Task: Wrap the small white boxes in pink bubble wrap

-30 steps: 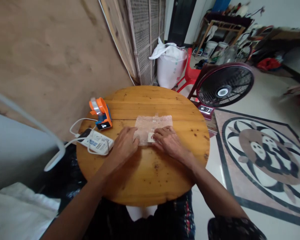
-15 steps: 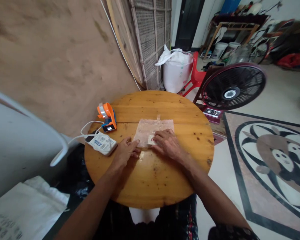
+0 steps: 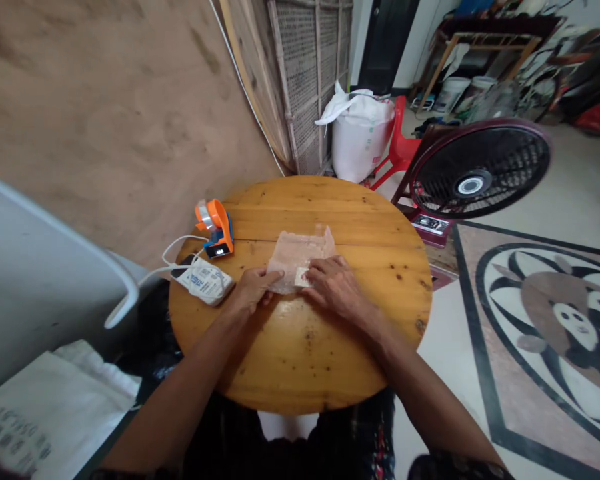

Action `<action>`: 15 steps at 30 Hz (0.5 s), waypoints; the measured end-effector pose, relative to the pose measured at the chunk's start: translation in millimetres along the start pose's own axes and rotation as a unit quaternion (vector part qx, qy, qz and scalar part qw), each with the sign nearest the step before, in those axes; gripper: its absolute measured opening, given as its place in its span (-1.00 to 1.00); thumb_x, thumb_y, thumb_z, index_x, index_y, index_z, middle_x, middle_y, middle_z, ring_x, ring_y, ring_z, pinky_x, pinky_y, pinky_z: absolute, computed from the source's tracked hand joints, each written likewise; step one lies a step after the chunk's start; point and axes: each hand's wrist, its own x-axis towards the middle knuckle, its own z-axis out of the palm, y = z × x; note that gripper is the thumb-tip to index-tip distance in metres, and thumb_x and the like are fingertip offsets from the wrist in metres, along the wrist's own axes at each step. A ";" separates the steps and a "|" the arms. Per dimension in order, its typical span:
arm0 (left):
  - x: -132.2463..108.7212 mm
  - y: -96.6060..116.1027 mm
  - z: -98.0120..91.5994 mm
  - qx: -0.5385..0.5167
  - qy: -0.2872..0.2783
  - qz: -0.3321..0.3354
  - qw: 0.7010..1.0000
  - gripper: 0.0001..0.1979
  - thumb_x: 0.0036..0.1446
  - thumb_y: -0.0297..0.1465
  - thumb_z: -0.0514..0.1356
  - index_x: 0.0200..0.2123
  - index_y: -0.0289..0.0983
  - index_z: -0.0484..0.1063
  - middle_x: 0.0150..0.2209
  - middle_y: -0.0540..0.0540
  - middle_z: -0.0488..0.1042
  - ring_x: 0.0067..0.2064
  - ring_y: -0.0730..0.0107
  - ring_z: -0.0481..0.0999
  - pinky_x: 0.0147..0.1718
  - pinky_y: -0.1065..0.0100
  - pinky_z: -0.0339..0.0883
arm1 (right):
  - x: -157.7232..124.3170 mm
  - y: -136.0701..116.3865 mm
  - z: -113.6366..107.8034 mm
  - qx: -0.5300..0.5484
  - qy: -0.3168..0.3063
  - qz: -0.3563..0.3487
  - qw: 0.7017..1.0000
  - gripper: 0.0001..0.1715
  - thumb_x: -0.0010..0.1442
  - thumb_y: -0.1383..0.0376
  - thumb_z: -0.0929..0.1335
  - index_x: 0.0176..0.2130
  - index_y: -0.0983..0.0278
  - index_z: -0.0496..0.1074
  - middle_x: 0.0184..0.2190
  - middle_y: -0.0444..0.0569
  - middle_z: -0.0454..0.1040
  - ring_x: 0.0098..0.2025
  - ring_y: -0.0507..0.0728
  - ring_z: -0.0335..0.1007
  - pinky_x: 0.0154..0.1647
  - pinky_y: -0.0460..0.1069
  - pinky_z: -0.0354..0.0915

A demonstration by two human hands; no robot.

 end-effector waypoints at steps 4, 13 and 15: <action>3.4 3.3 -2.0 0.067 -0.022 0.035 0.997 -0.75 -0.02 -0.27 0.24 -0.59 -0.29 0.34 -0.80 0.12 0.17 -0.77 0.59 0.06 -0.77 0.49 -0.15 | 0.4 0.6 0.4 -0.004 -0.001 0.000 1.000 -0.78 0.25 0.17 0.37 -0.20 0.29 0.43 -0.11 0.10 0.48 -0.09 0.21 0.35 0.01 0.10 0.09; 4.6 0.2 11.4 0.058 0.034 0.104 0.992 -0.87 -0.07 -0.38 0.21 -0.58 -0.29 0.36 -0.68 0.07 0.29 -0.70 0.56 0.21 -0.76 0.50 0.00 | 4.7 -0.5 -3.3 0.000 -0.022 -0.008 1.000 -0.81 0.26 0.19 0.36 -0.21 0.28 0.43 -0.15 0.08 0.47 -0.13 0.20 0.34 -0.02 0.09 0.12; 3.5 3.2 15.5 0.042 0.034 0.100 0.994 -0.87 -0.08 -0.38 0.21 -0.57 -0.29 0.35 -0.68 0.07 0.29 -0.70 0.55 0.22 -0.76 0.50 0.02 | 5.2 -1.4 -4.2 0.002 -0.023 -0.008 1.000 -0.81 0.26 0.19 0.36 -0.22 0.28 0.43 -0.16 0.08 0.47 -0.13 0.20 0.34 -0.03 0.09 0.12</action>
